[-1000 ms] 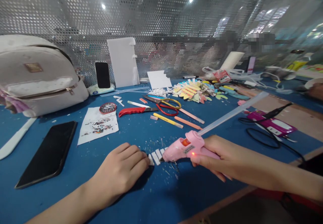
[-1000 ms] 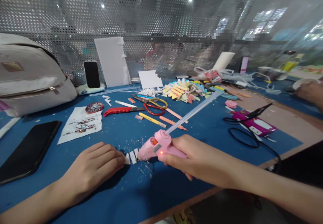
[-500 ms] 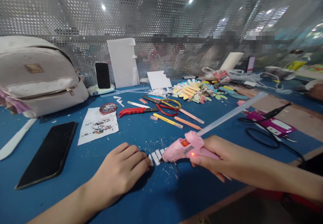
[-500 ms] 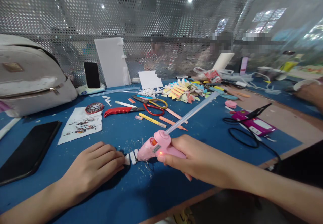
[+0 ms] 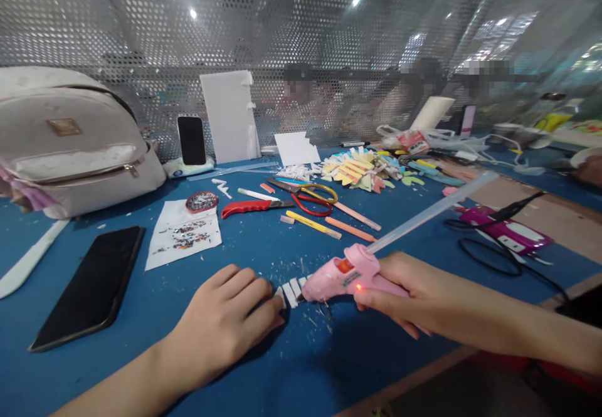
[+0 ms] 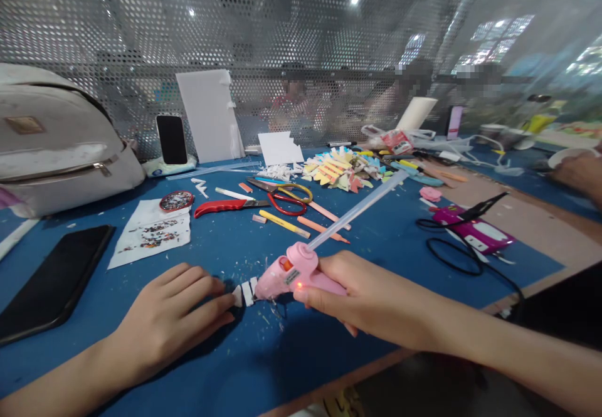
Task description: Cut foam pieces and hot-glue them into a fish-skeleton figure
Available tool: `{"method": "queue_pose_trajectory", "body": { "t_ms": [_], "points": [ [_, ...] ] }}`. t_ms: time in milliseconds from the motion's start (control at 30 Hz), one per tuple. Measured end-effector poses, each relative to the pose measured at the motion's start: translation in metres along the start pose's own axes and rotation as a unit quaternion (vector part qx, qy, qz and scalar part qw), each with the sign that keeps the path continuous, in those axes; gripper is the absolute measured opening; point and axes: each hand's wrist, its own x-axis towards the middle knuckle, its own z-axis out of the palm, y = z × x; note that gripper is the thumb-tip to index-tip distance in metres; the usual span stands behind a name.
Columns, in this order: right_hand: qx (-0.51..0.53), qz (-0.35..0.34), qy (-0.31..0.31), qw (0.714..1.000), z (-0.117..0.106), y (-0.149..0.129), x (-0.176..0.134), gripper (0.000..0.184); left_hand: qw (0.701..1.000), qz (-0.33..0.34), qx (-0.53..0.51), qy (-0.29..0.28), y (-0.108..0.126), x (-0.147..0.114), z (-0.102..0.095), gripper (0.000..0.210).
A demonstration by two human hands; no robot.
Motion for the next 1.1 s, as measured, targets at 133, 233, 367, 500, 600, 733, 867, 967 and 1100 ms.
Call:
{"method": "queue_pose_trajectory", "body": {
  "t_ms": [133, 233, 367, 500, 600, 733, 867, 967, 1100],
  "points": [
    [-0.009, -0.002, 0.001, 1.000, -0.001, 0.000, 0.000, 0.053, 1.000, 0.023, -0.011, -0.002, 0.006, 0.002, -0.001, 0.017],
    [-0.014, -0.012, -0.024, 1.000, -0.003, 0.002, 0.001, 0.054, 1.000, 0.020, -0.018, -0.008, 0.010, 0.004, 0.000, 0.021],
    [-0.018, -0.018, -0.045, 0.999, -0.006, 0.005, 0.003, 0.054, 1.000, 0.013, -0.023, -0.016, 0.010, 0.007, 0.000, 0.023],
    [-0.019, -0.018, -0.042, 0.999, -0.006, 0.006, 0.003, 0.055, 0.999, 0.012, -0.031, -0.025, 0.010, 0.006, 0.000, 0.021],
    [0.002, -0.005, -0.037, 0.999, -0.005, 0.007, 0.003, 0.054, 0.999, 0.012, -0.034, -0.037, 0.010, 0.005, 0.000, 0.020],
    [0.042, 0.011, -0.033, 0.999, -0.003, 0.010, 0.004, 0.052, 0.999, 0.013, -0.034, -0.037, 0.010, 0.004, 0.000, 0.020],
    [0.084, 0.015, -0.043, 0.995, -0.002, 0.014, 0.007, 0.053, 0.998, 0.013, -0.036, -0.045, 0.009, 0.004, 0.000, 0.020],
    [0.091, 0.018, -0.033, 0.995, -0.002, 0.014, 0.008, 0.053, 0.998, 0.016, -0.036, -0.043, 0.009, 0.004, -0.001, 0.021],
    [0.085, 0.014, -0.032, 0.996, -0.003, 0.013, 0.008, 0.054, 0.999, 0.024, -0.032, -0.033, 0.012, 0.007, -0.002, 0.023]
  ]
}}
